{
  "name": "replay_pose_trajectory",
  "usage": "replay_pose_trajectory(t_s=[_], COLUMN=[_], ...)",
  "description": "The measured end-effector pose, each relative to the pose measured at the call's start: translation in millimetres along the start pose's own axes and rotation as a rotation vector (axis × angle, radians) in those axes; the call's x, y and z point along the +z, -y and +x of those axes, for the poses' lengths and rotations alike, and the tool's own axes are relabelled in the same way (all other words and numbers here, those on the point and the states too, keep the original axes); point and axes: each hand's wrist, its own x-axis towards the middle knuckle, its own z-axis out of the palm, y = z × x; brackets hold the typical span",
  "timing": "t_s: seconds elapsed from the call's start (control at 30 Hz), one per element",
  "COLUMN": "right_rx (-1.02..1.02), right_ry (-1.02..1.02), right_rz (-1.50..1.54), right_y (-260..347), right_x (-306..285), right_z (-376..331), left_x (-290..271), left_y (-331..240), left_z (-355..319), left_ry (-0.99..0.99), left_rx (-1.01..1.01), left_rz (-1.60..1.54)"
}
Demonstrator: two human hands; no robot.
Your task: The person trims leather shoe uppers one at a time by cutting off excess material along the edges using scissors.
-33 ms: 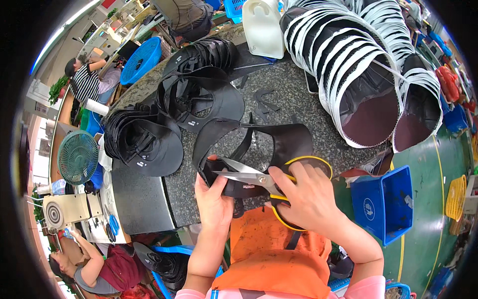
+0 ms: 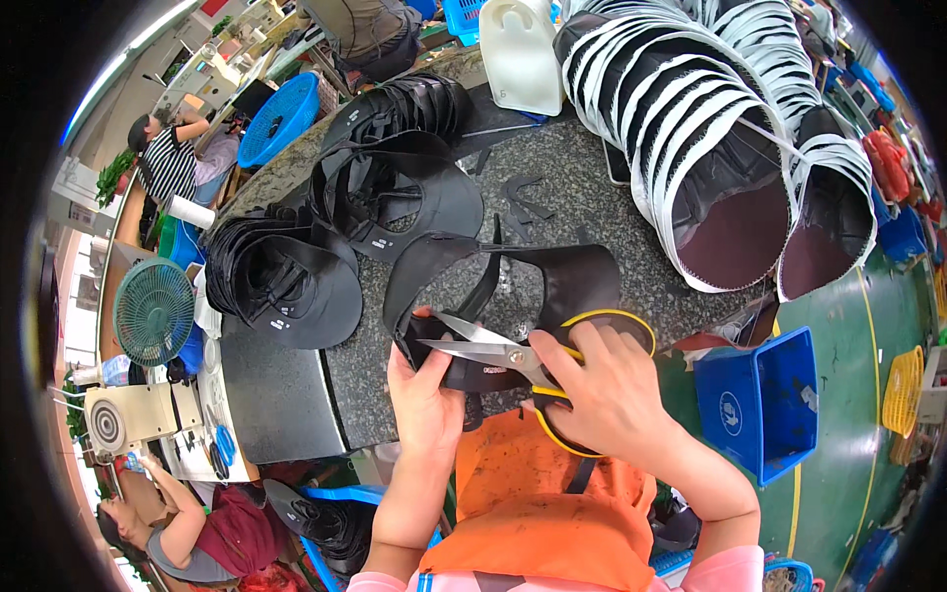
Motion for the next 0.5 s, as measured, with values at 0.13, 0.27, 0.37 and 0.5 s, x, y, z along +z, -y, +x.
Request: replay_pose_trajectory(t_s=[0.13,0.27,0.37,0.5], right_rx=[0.048,0.071,0.056,0.035], right_ry=[-0.023,-0.014,0.007,0.054], right_rz=[-0.036,-0.075,-0.055,0.043], right_y=[2,4,4,0], right_x=[-4,-13,-15,-18], right_z=[-1,-2,-3,-4], left_x=[8,6,4,6], left_y=[-6,-12,-10,-14], left_z=[-6,-7,-10,-12], left_ry=[-0.007,-0.008,-0.001,-0.013], left_rx=[-0.006,0.012,0.017,0.022], left_rz=[-0.028,0.000,-0.006,-0.031])
